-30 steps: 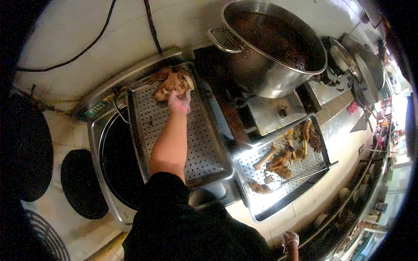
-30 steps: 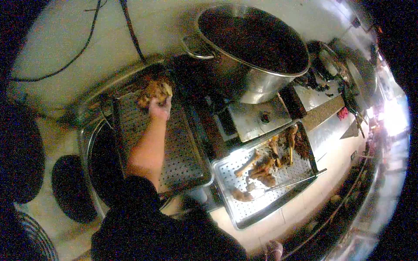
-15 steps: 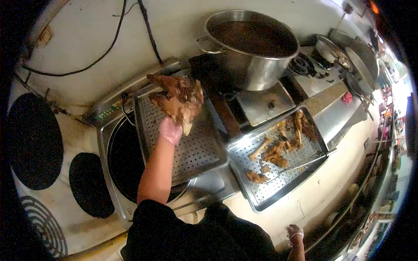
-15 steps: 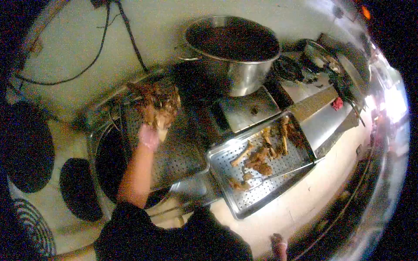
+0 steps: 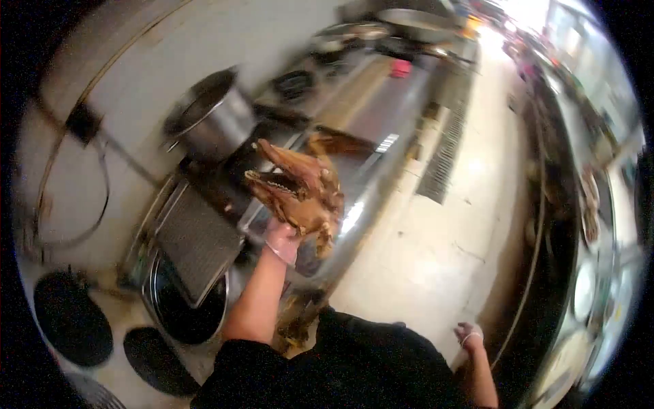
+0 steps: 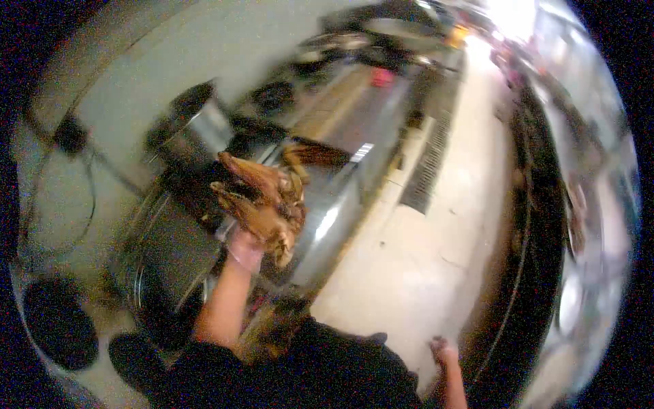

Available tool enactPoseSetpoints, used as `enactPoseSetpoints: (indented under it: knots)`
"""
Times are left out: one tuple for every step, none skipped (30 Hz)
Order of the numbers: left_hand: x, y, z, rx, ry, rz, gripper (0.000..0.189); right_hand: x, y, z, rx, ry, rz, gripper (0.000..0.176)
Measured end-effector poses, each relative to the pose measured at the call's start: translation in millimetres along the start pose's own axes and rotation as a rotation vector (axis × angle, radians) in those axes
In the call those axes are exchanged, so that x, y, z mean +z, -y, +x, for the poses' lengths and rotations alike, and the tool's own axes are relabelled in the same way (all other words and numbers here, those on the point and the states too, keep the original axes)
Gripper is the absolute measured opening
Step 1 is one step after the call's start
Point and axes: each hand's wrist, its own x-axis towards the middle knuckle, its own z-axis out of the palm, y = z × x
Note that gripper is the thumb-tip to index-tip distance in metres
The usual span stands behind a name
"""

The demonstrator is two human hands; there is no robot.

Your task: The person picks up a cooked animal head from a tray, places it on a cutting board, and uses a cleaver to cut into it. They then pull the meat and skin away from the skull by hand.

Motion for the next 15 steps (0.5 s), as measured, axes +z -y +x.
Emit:
enactPoseSetpoints:
  knots:
    - [47, 25, 11, 0.003, -0.072, 0.01, 0.076, -14, -5, -20, 0.019, -0.062, -0.134, 0.038]
    - [65, 55, 21, -0.07, 0.003, 0.022, 0.076, -28, -13, -39, 0.059, -0.121, -0.268, 0.039]
    - [73, 88, 29, -0.167, 0.022, 0.074, 0.076, -41, -22, -60, 0.134, -0.141, -0.214, 0.04]
    - [95, 127, 39, -0.264, 0.054, 0.125, 0.077, -54, -33, -81, 0.217, -0.171, -0.161, 0.04]
    - [151, 151, 37, -0.276, 0.183, 0.079, 0.078, -62, -45, -101, 0.271, -0.223, -0.121, 0.043]
    - [188, 177, 36, -0.34, 0.255, 0.085, 0.078, -64, -55, -119, 0.33, -0.275, -0.078, 0.046]
    - [212, 203, 50, -0.451, 0.191, 0.083, 0.078, -75, -54, -128, 0.436, -0.237, 0.018, 0.047]
    - [231, 224, 56, -0.528, 0.304, 0.085, 0.078, -73, -55, -141, 0.532, -0.194, 0.126, 0.049]
    - [243, 258, 66, -0.651, 0.282, 0.061, 0.079, -69, -65, -148, 0.567, -0.212, 0.158, 0.049]
    - [297, 275, 63, -0.763, 0.258, 0.045, 0.083, -67, -73, -155, 0.598, -0.221, 0.185, 0.049]
    - [308, 309, 73, -0.758, 0.462, 0.134, 0.081, -70, -75, -157, 0.685, -0.246, 0.242, 0.049]
    - [316, 339, 86, -0.729, 0.662, 0.209, 0.08, -75, -77, -152, 0.72, -0.231, 0.314, 0.047]
    - [342, 367, 96, -0.784, 0.71, 0.213, 0.08, -79, -83, -148, 0.741, -0.211, 0.378, 0.046]
    - [382, 372, 57, -0.753, 0.751, 0.203, 0.081, -70, -104, -181, 0.747, -0.262, 0.411, 0.046]
    - [407, 392, 58, -0.766, 0.764, 0.186, 0.081, -67, -110, -183, 0.788, -0.25, 0.417, 0.05]
